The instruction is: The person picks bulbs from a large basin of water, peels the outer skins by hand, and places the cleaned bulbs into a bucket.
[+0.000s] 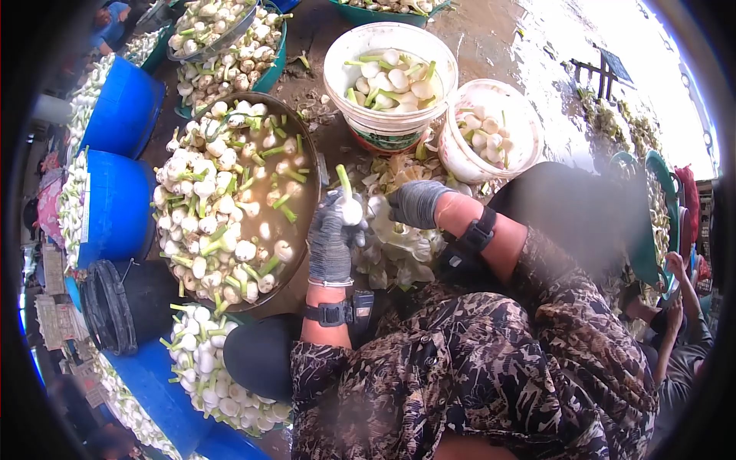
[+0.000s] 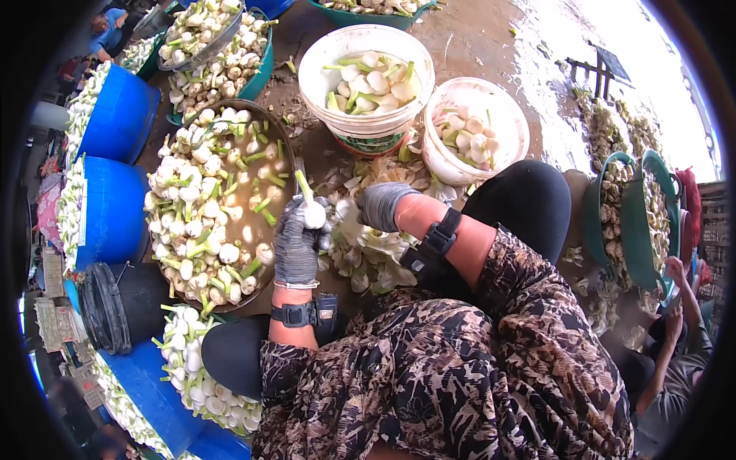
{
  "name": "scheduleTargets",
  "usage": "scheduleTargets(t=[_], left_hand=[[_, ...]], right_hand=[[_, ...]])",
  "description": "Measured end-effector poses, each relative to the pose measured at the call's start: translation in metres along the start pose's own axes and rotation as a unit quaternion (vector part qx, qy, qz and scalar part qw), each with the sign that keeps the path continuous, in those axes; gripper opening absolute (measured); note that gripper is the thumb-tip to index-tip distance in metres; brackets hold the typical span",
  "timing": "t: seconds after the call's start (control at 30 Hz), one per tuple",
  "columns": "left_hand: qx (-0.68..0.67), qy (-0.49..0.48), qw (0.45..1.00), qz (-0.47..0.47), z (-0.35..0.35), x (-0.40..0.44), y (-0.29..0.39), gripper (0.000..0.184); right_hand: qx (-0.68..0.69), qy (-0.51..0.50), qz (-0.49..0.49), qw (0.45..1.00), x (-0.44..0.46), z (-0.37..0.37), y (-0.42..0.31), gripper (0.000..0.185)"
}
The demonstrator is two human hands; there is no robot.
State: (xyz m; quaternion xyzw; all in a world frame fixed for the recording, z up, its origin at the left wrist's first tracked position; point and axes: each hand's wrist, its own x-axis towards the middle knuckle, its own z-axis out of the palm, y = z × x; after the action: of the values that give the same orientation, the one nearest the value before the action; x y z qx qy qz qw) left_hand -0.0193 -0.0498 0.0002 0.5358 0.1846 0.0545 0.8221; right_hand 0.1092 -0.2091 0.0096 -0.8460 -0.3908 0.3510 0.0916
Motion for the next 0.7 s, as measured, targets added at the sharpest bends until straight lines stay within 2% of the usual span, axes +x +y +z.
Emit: scheduleTargets(t=[0.07, 0.1, 0.13, 0.17, 0.2, 0.23, 0.27, 0.3, 0.33, 0.37, 0.4, 0.43, 0.47, 0.5, 0.53, 0.57, 0.6, 0.67, 0.7], left_hand=[[-0.119, 0.059, 0.991, -0.03, -0.008, 0.007, 0.006, 0.035], [-0.066, 0.083, 0.994, -0.004, -0.004, 0.005, 0.009, 0.034], [-0.068, 0.088, 0.994, 0.0, -0.001, 0.003, 0.011, 0.034], [0.032, 0.066, 0.997, 0.039, 0.001, 0.0, 0.011, 0.033], [0.131, 0.043, 0.988, 0.075, 0.004, -0.003, 0.01, 0.032], [0.207, 0.019, 0.975, 0.075, 0.003, 0.001, -0.001, 0.032], [0.25, -0.004, 0.962, 0.11, 0.015, -0.001, -0.002, 0.037], [0.258, -0.021, 0.962, 0.088, 0.019, -0.003, -0.005, 0.037], [0.265, -0.038, 0.961, 0.067, 0.021, -0.004, -0.007, 0.037], [0.263, -0.031, 0.962, 0.068, 0.023, -0.006, -0.01, 0.037], [0.218, -0.012, 0.973, 0.082, 0.024, -0.008, -0.012, 0.037], [0.172, 0.007, 0.98, 0.096, 0.023, -0.011, -0.014, 0.036], [0.17, 0.013, 0.981, 0.096, 0.02, -0.012, -0.014, 0.036], [0.102, 0.039, 0.992, 0.07, 0.018, -0.015, -0.011, 0.036], [0.032, 0.063, 0.996, 0.045, 0.017, -0.017, -0.008, 0.035], [-0.007, 0.076, 0.996, 0.047, 0.016, -0.021, -0.003, 0.034], [-0.01, 0.08, 0.996, 0.047, 0.015, -0.023, -0.001, 0.034], [-0.033, 0.124, 0.989, 0.076, 0.012, -0.025, 0.004, 0.032], [-0.032, 0.128, 0.989, 0.071, 0.008, -0.027, 0.01, 0.031]], right_hand=[[-0.07, -0.054, 0.036, 0.995, -0.019, -0.006, -0.008, 0.047], [-0.072, -0.055, 0.033, 0.995, -0.024, -0.002, -0.01, 0.047], [-0.04, 0.105, 0.004, 0.994, -0.029, -0.003, -0.017, 0.057], [-0.004, 0.261, -0.027, 0.965, -0.031, -0.007, -0.025, 0.067], [0.206, 0.202, -0.068, 0.955, -0.032, -0.02, -0.026, 0.066], [0.379, 0.169, -0.122, 0.901, -0.03, -0.022, -0.029, 0.053], [0.539, 0.128, -0.169, 0.815, -0.029, -0.024, -0.033, 0.041], [0.388, 0.183, -0.125, 0.895, -0.031, -0.032, -0.034, 0.022], [0.264, 0.282, -0.148, 0.911, -0.034, -0.036, -0.033, 0.019], [0.295, 0.365, -0.173, 0.866, -0.029, -0.037, -0.03, 0.015], [0.146, 0.401, -0.043, 0.903, -0.04, -0.05, -0.015, 0.015], [0.03, 0.438, 0.046, 0.897, -0.045, -0.063, 0.001, 0.018], [0.04, 0.445, 0.065, 0.892, -0.036, -0.063, 0.031, 0.02], [0.049, 0.452, 0.084, 0.886, -0.026, -0.063, 0.061, 0.022], [0.059, 0.459, 0.103, 0.88, -0.023, -0.074, 0.062, 0.024], [0.07, 0.463, 0.082, 0.88, -0.016, -0.072, 0.057, 0.029], [0.081, 0.465, 0.061, 0.879, -0.008, -0.067, 0.051, 0.034], [0.04, 0.379, 0.032, 0.924, -0.003, -0.075, -0.031, 0.038], [-0.011, 0.335, -0.062, 0.94, 0.021, -0.062, -0.045, 0.033]])
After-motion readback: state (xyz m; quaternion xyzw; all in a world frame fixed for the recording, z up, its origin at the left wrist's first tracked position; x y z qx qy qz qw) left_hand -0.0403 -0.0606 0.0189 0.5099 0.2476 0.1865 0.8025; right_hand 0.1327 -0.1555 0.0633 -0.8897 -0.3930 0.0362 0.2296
